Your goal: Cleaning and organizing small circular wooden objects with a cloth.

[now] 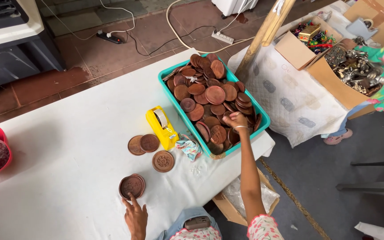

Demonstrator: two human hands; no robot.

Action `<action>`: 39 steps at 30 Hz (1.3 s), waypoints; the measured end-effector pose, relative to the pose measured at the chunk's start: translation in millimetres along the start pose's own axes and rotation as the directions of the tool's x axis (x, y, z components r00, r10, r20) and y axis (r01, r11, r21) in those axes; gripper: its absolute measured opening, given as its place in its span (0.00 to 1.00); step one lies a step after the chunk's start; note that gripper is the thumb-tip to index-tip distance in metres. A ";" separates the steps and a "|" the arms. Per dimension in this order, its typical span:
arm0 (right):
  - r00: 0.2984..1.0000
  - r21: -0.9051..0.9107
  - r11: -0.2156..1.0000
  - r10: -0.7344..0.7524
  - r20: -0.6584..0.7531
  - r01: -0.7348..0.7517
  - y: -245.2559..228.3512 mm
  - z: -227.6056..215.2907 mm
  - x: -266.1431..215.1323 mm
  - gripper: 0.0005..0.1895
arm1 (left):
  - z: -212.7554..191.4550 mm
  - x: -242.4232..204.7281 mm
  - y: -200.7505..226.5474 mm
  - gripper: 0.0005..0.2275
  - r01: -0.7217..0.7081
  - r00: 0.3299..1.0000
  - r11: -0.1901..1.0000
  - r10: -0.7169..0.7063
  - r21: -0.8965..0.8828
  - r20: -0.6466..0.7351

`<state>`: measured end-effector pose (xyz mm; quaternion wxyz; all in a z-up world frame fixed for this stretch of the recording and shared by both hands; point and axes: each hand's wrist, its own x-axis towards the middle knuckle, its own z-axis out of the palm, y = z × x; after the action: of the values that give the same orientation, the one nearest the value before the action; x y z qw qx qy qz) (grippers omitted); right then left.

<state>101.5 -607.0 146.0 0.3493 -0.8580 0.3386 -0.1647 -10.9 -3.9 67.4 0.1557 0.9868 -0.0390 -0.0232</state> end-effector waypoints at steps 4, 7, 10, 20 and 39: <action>0.915 -0.226 0.906 -0.388 -0.108 0.358 -15.2 15.8 -43.4 0.27 | 0.0 -2.0 -4.2 0.42 -0.010 1.000 1.000 0.010 -0.011 -0.006; 0.940 -0.425 0.883 -0.294 -0.171 0.199 -42.1 17.9 -72.6 0.19 | -3.1 -2.7 -5.6 0.41 -0.012 1.000 0.999 0.012 -0.046 0.001; 0.887 -0.410 0.895 -0.325 -0.328 0.177 -83.2 18.5 -108.1 0.12 | -12.0 -6.1 -2.6 0.42 -0.015 1.000 0.995 0.015 -0.094 -0.001; 0.760 0.311 0.712 -0.648 -0.056 0.630 -186.6 90.4 -262.2 0.08 | -5.6 -22.1 -36.4 0.38 -0.052 0.981 0.963 -0.001 -0.264 -0.194; 0.181 0.267 0.277 -0.925 0.334 0.923 -162.9 222.0 -354.8 0.09 | -2.7 -30.2 -41.1 0.24 -0.143 0.970 0.973 0.102 -0.179 -0.221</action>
<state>38.5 -165.9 89.8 0.2454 -0.8983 -0.3325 -0.1493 -37.9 38.4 58.3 0.2551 0.9595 -0.0812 0.0873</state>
